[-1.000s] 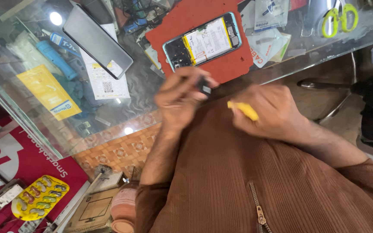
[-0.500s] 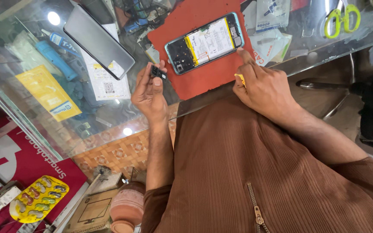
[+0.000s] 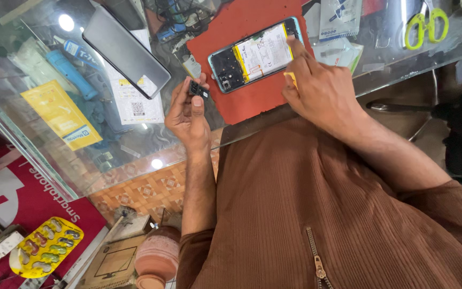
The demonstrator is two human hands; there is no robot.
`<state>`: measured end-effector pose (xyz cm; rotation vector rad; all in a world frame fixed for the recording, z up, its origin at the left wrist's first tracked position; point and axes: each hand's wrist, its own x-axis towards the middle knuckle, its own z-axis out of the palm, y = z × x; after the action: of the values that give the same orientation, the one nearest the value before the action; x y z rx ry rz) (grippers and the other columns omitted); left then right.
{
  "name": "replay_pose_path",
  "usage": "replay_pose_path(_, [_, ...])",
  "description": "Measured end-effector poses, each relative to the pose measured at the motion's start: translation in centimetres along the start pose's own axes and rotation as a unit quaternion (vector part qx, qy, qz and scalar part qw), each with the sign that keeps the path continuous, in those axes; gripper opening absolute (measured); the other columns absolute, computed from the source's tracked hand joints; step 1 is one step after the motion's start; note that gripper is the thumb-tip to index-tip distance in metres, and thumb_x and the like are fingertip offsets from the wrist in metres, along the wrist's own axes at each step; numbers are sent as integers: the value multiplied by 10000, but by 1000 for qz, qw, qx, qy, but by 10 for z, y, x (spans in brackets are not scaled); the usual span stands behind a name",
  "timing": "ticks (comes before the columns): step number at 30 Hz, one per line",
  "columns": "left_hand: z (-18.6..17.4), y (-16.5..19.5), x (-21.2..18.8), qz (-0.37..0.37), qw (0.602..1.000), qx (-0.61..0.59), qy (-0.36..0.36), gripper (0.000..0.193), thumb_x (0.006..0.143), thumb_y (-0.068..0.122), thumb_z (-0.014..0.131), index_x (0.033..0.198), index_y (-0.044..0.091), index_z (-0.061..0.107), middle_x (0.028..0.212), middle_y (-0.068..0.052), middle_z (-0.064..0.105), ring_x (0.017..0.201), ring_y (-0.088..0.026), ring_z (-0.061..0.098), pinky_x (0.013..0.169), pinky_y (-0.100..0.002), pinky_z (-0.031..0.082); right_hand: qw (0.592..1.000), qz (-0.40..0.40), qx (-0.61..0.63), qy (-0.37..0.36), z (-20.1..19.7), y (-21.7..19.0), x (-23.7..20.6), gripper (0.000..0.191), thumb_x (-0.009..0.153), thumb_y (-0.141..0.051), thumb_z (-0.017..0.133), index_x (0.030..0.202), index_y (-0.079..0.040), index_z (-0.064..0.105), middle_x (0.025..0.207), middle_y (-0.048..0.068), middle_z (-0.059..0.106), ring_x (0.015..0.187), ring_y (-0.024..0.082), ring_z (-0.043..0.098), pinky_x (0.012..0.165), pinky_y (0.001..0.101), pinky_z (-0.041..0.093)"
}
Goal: The person cleans the camera module of a disassembled smartphone with a yellow cloth, then applies adhesive from a tube around the camera area. The person handles the camera module, adhesive tube, and cloth while working on the phone's back.
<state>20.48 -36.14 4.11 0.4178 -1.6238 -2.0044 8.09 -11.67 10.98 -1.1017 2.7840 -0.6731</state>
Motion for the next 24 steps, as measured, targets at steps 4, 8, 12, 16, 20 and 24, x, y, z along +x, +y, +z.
replay_pose_path(4, [-1, 0, 2, 6, 1000, -2, -5, 406, 1045, 156, 726, 1361, -75, 620, 1318, -149, 636, 1239, -326, 690, 1085, -441, 584, 1000, 1, 13, -3, 2, -4, 15, 190, 940, -129, 665, 1041, 8, 581, 1471, 225, 608, 749, 309, 705, 609, 414, 545])
replay_pose_path(8, [-3, 0, 5, -24, 996, -85, -8, 392, 1032, 127, 717, 1355, -73, 621, 1313, -145, 635, 1176, -308, 699, 1140, -529, 519, 996, -40, 61, -42, 7, -33, 12, 255, 922, -174, 682, 1070, 24, 619, 1449, 224, 593, 661, 305, 693, 516, 416, 533])
replay_pose_path(12, [-5, -2, 8, -49, 981, -185, -22, 373, 1043, 88, 708, 1371, -71, 625, 1292, -159, 660, 1111, -269, 690, 1228, -611, 407, 990, -103, 57, -82, 18, -56, 13, 246, 885, -198, 691, 978, 20, 626, 1493, 251, 547, 539, 298, 664, 428, 418, 510])
replay_pose_path(16, [-3, -3, 8, -48, 979, -196, -21, 381, 1044, 97, 707, 1370, -78, 620, 1278, -162, 669, 1122, -279, 695, 1228, -633, 375, 990, -97, 44, -89, 24, -54, 24, 294, 888, -203, 669, 1020, 57, 631, 1495, 265, 537, 516, 303, 654, 444, 413, 526])
replay_pose_path(20, [-5, -5, 12, -55, 976, -212, -16, 403, 1043, 131, 710, 1371, -80, 609, 1260, -183, 694, 1121, -280, 700, 1262, -701, 377, 989, -82, 34, -118, 19, -56, 14, 323, 885, -222, 656, 1047, 58, 636, 1486, 229, 532, 536, 314, 666, 453, 432, 529])
replay_pose_path(24, [-9, -7, 13, -60, 974, -218, -16, 404, 1045, 133, 711, 1374, -77, 607, 1258, -182, 696, 1114, -277, 705, 1257, -713, 375, 984, -71, 28, -160, 14, -59, 7, 298, 890, -218, 659, 1020, 49, 631, 1504, 209, 513, 548, 330, 670, 475, 445, 539])
